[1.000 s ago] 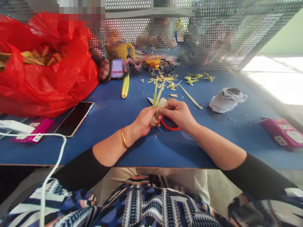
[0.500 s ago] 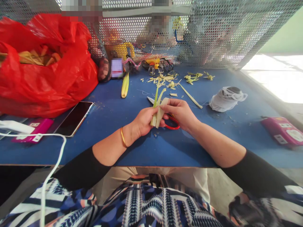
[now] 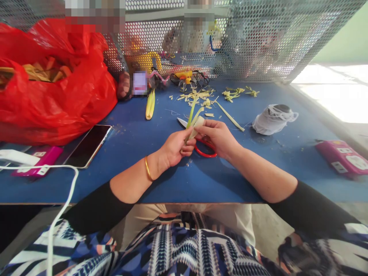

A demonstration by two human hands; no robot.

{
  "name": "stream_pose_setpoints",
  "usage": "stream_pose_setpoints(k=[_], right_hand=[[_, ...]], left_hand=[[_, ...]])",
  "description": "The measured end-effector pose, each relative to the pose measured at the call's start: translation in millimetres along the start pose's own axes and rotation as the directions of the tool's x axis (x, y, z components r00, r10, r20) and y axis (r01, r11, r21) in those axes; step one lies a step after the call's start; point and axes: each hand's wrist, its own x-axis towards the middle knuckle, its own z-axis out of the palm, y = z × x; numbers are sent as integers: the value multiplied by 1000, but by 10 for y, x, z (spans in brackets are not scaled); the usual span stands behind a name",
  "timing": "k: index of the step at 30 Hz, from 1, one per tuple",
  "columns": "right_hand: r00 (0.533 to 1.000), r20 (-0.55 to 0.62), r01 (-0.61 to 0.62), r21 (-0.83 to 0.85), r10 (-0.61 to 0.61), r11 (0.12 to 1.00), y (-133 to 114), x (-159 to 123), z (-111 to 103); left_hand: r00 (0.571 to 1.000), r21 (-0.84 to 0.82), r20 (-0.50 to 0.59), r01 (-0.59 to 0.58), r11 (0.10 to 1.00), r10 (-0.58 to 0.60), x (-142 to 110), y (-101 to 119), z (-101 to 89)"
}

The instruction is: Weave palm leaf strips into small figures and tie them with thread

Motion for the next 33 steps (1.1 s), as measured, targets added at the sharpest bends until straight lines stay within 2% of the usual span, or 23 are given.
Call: stream_pose_setpoints(k=[3, 6, 10, 13, 18, 23, 27, 30, 31, 33], right_hand=[[999, 41, -16, 72, 13, 997, -14, 6, -6], [998, 28, -52, 139, 49, 989, -42, 4, -4], [995, 7, -94, 254, 95, 963, -92, -4, 2], [998, -3, -64, 277, 67, 959, -109, 6, -7], [998, -61, -11, 304, 31, 953, -109, 49, -62], [993, -113, 58, 262, -29, 963, -136, 106, -134], [970, -237, 118, 263, -54, 957, -182, 179, -199], [916, -402, 123, 297, 7, 947, -200, 199, -202], [909, -415, 99, 310, 41, 945, -198, 188, -184], [944, -310, -3, 327, 111, 945, -179, 136, -121]], left_hand=[[998, 90, 29, -57, 994, 55, -31, -13, 2], [991, 191, 21, -131, 973, 130, -69, -28, 13], [984, 317, -34, -155, 936, 174, -98, -24, 37], [976, 372, -80, -161, 914, 205, -109, -12, 54], [976, 393, -53, -173, 903, 210, -135, 0, 67], [964, 419, -75, -200, 886, 253, -135, 15, 55], [945, 422, -108, -238, 875, 309, -123, 52, 43], [915, 421, -138, -291, 859, 378, -126, 83, 41], [903, 422, -144, -313, 851, 404, -127, 88, 39], [881, 427, -138, -360, 830, 453, -120, 83, 24]])
